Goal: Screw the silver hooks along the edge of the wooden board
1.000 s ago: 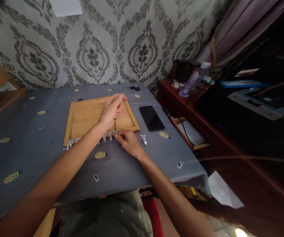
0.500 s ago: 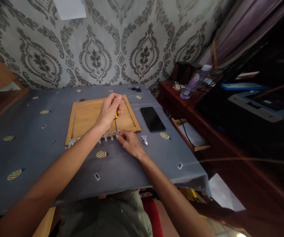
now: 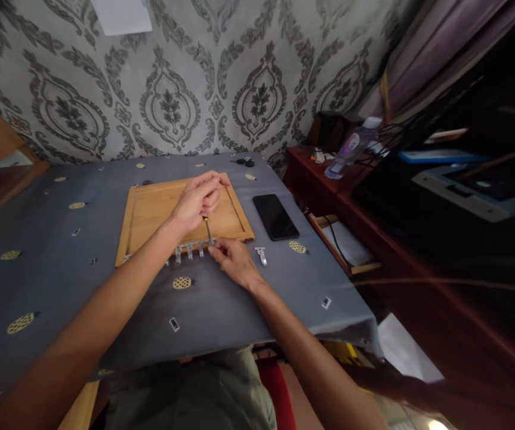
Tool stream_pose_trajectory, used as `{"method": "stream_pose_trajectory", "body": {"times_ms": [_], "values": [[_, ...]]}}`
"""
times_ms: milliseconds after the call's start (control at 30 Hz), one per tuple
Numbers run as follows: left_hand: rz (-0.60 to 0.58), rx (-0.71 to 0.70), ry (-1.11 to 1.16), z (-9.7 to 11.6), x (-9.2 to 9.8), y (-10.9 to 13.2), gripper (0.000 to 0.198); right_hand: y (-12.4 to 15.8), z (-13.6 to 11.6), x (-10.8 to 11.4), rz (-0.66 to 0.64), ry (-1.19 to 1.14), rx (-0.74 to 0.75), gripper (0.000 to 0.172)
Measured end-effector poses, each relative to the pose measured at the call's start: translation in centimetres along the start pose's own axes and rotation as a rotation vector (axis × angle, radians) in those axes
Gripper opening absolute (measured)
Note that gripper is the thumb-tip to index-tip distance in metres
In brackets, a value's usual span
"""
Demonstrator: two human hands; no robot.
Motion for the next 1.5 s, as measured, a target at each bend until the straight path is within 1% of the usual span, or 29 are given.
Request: {"method": "stream_pose_trajectory", "body": {"times_ms": [67, 133, 233, 300, 400, 533, 700, 800, 967, 1033, 1100, 1200, 1267, 1333, 1500], "values": [[-0.010, -0.005, -0.005, 0.1, 0.2, 0.1, 0.023, 0.0, 0.1, 0.0, 0.003, -0.002, 0.000, 0.037], [0.001, -0.010, -0.073, 0.3, 0.4, 0.2, 0.024, 0.0, 0.2, -0.1, -0.005, -0.002, -0.009, 0.037], [0.067, -0.011, -0.260, 0.9, 0.9, 0.4, 0.026, -0.1, 0.3, -0.1, -0.008, 0.006, -0.023, 0.036], [0.105, 0.018, -0.314, 1.3, 1.0, 0.6, 0.024, -0.1, 0.3, -0.1, -0.003, 0.010, -0.024, 0.036], [0.123, 0.064, -0.246, 1.4, 0.6, 1.0, 0.023, -0.1, 0.1, -0.1, 0.003, 0.004, -0.021, 0.037], [0.140, 0.043, -0.131, 1.2, -0.1, 1.3, 0.029, 0.0, 0.1, 0.0, 0.005, 0.007, -0.017, 0.037], [0.145, 0.031, -0.074, 0.5, -0.2, 0.8, 0.035, -0.1, 0.1, -0.1, -0.015, 0.009, -0.007, 0.036], [0.106, 0.049, -0.062, 0.4, -0.2, 0.3, 0.034, -0.1, 0.2, -0.1, -0.011, 0.002, -0.016, 0.035], [-0.004, 0.081, -0.058, 0.4, -0.6, 0.1, 0.032, -0.1, 0.2, -0.1, -0.007, 0.002, -0.017, 0.035], [-0.015, 0.086, -0.079, 0.5, -0.6, 0.2, 0.033, -0.1, 0.2, -0.1, -0.008, 0.001, -0.013, 0.035], [0.033, 0.079, -0.150, 0.6, -0.3, 0.2, 0.034, -0.1, 0.2, -0.1, -0.006, 0.000, -0.013, 0.034], [0.154, 0.022, -0.294, 0.8, 0.3, 0.3, 0.031, -0.1, 0.2, -0.1, 0.000, -0.004, -0.020, 0.033], [0.205, -0.012, -0.310, 0.9, 0.6, 0.4, 0.027, -0.1, 0.3, -0.1, 0.002, -0.008, -0.025, 0.033], [0.208, -0.018, -0.258, 0.7, 0.7, 0.5, 0.026, -0.2, 0.3, -0.1, 0.005, -0.008, -0.027, 0.033], [0.137, -0.016, -0.125, 0.2, 0.4, 0.6, 0.034, -0.1, 0.1, -0.1, 0.000, -0.020, -0.025, 0.033]]}}
Point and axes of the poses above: each hand's wrist, its own y-axis away from the middle knuckle, its own x-axis out of the back of the hand, z = x × y, the point moved 5 cm from there along -y, towards the middle knuckle, and after that the axes turned 4 degrees about -x, right-handed, at the moved point
